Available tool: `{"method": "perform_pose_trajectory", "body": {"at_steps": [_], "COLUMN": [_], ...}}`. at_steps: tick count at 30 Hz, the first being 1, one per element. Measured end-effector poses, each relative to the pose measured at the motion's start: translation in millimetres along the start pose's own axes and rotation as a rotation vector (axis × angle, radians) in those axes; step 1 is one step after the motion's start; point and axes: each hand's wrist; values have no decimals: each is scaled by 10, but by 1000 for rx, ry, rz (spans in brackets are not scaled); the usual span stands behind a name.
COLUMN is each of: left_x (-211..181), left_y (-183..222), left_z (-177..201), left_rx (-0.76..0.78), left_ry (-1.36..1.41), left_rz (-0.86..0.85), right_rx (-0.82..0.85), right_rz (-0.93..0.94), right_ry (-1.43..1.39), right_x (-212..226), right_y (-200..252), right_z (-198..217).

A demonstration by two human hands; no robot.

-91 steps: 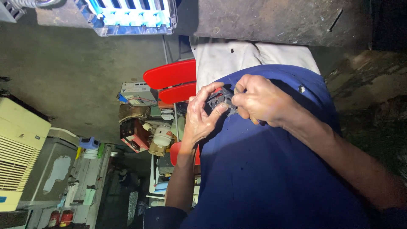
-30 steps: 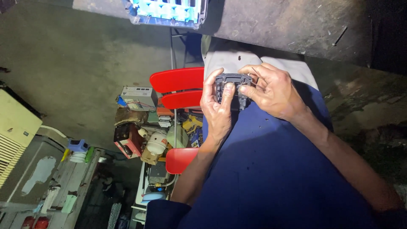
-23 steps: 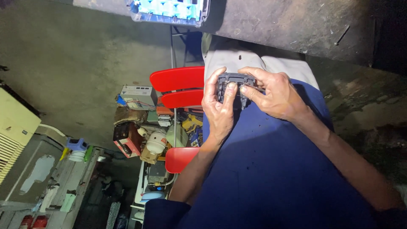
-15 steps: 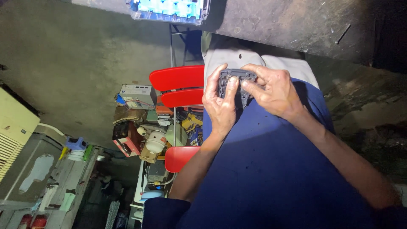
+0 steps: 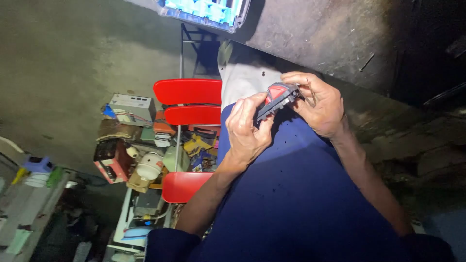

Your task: Disassembling a rechargeable battery pack to inspect internal cells and circuitry using a prying tool.

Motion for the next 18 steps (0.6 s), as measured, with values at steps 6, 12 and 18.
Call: {"method": "perform_pose_trajectory", "body": {"at_steps": [6,12,18], "left_x": [30,10,80], "left_y": [35,31,-29], "left_z": [17,41,57], "left_rx": [15,28,49], "left_ry": [-115,-79,85], "left_rz": [-162,-143,16], "right_rx": [-22,-85,-80], "right_rz": [147,244,115], "right_ry": [146,285,416], "right_x": [122,60,-17], "right_y": [25,24,3], "right_z": [-38,-51,1]}}
Point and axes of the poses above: each hand's wrist, its own y-axis away from the middle knuckle, its own z-axis out of the back of the hand, x = y × z, and after that the axes turned 2 degrees about -z, right-handed
